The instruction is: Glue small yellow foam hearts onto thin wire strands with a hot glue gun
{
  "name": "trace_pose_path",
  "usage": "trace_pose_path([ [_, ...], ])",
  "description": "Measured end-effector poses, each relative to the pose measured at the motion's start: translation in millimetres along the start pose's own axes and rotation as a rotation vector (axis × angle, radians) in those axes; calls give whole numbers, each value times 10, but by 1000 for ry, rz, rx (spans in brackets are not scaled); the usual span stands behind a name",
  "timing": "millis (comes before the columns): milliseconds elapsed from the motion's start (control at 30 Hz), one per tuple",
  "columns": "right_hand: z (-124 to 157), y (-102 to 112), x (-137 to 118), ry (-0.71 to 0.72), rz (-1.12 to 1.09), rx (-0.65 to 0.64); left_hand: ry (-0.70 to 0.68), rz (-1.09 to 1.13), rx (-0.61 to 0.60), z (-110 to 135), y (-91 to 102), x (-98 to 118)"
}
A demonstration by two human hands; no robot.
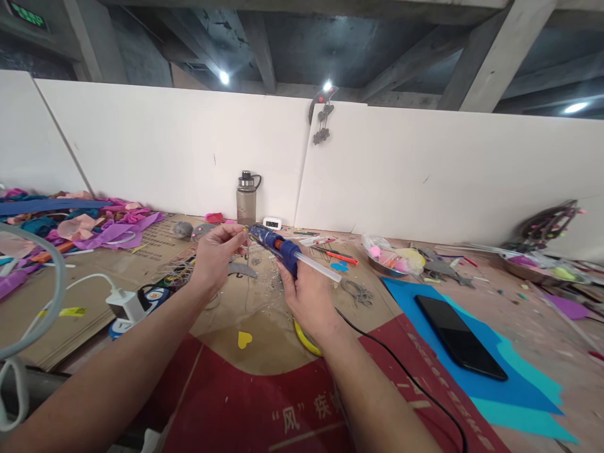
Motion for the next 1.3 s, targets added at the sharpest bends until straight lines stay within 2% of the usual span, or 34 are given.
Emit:
trace_pose_path([
  [1000, 18, 41, -36, 11, 31, 32, -19, 24, 28, 7, 7, 55],
  [1300, 6, 19, -28, 3, 39, 5, -11, 44, 60, -7, 21, 65],
])
Point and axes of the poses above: each hand's wrist, its own z-axis away from the middle knuckle, its own y-axis out of the back of the hand, x = y × z, the point moved 7 cm from there along -z, towards the middle knuckle, and after that the axes turned 8 degrees about -y, right-handed, at the moved point
